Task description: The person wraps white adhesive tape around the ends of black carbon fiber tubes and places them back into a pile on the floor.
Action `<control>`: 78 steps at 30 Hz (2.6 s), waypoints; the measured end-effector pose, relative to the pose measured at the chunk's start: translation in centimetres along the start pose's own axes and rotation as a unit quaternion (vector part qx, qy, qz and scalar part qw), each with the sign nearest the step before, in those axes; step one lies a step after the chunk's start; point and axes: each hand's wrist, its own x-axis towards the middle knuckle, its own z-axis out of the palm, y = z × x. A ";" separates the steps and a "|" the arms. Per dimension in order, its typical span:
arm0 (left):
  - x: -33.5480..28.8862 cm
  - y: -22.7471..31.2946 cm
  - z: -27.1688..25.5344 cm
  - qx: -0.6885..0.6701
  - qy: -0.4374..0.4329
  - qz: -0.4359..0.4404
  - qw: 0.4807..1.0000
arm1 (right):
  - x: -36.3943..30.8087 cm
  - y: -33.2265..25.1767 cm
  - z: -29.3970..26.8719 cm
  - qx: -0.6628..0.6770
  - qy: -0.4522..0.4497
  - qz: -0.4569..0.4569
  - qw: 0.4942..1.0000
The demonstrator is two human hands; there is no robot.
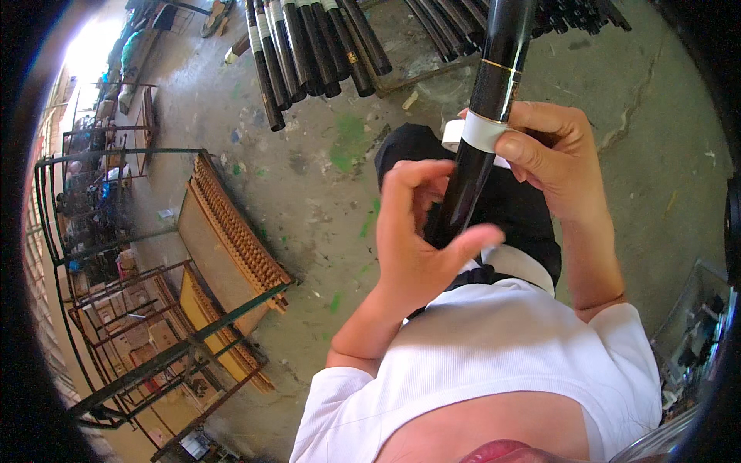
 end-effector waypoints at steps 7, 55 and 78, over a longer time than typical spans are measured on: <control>0.3 1.9 0.9 -0.313 0.047 -0.182 0.931 | 0.1 0.5 -1.3 0.030 -0.075 0.012 0.997; -0.1 2.0 0.9 -0.352 0.008 -0.189 0.917 | -0.2 1.6 -0.6 0.079 -0.093 -0.026 0.992; -1.0 -0.2 1.3 -0.106 0.068 -0.072 0.989 | -0.7 1.4 -0.8 -0.026 -0.035 -0.050 0.998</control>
